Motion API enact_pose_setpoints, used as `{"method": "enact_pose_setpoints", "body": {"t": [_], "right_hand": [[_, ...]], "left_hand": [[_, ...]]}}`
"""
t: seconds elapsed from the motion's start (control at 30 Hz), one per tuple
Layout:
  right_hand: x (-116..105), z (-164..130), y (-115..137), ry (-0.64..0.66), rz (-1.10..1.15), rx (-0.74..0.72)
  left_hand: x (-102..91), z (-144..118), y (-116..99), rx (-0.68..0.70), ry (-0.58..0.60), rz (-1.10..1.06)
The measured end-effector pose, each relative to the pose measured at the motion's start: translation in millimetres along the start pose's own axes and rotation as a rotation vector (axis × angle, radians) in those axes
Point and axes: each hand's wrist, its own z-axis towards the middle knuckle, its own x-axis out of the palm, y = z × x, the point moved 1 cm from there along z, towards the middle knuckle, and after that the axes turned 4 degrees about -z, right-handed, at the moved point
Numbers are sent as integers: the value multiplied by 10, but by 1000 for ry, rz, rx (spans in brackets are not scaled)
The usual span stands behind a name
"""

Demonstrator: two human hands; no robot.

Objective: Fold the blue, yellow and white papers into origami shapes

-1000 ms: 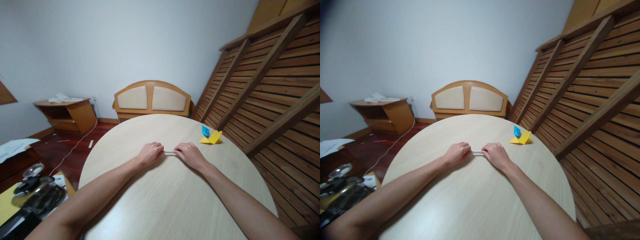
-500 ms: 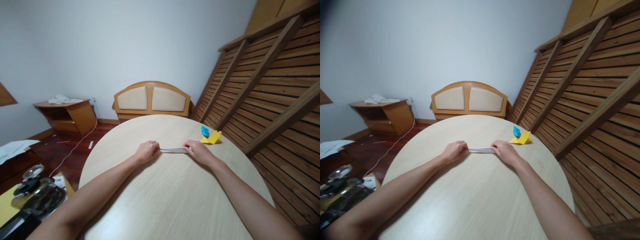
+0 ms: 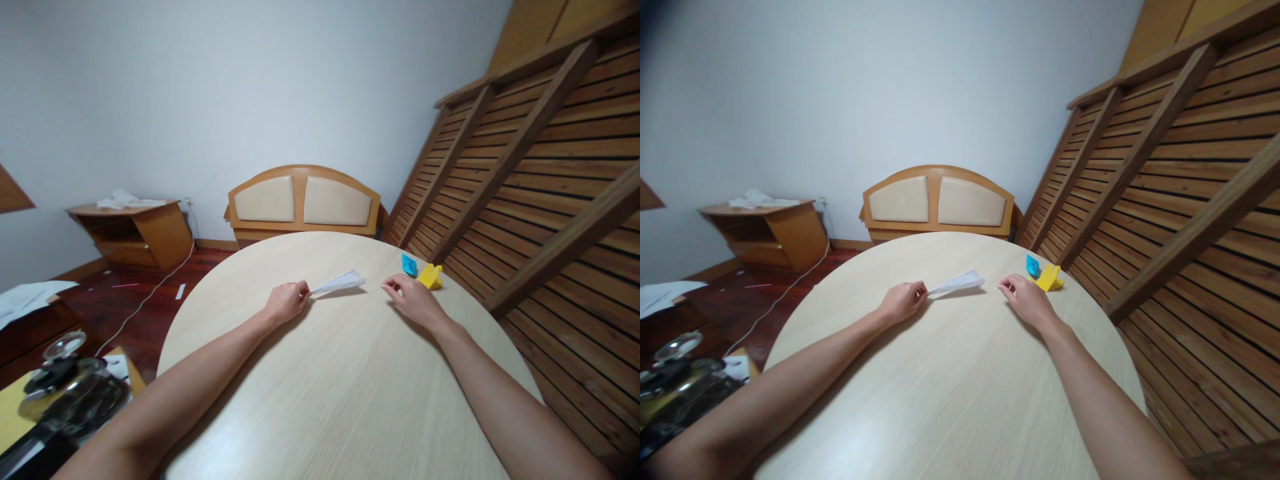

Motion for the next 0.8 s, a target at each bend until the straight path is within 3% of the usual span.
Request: {"method": "enact_pose_setpoints", "body": {"t": [0.17, 0.37, 0.63, 0.8], "right_hand": [[87, -50, 321, 48, 41, 29], [286, -148, 838, 232, 84, -137], [315, -150, 845, 238, 24, -162], [268, -201, 967, 227, -62, -153]], "left_hand": [[14, -24, -111, -45, -54, -6], [123, -105, -329, 11, -19, -40], [152, -155, -436, 349, 81, -155], [169, -114, -343, 375, 50, -180]]}}
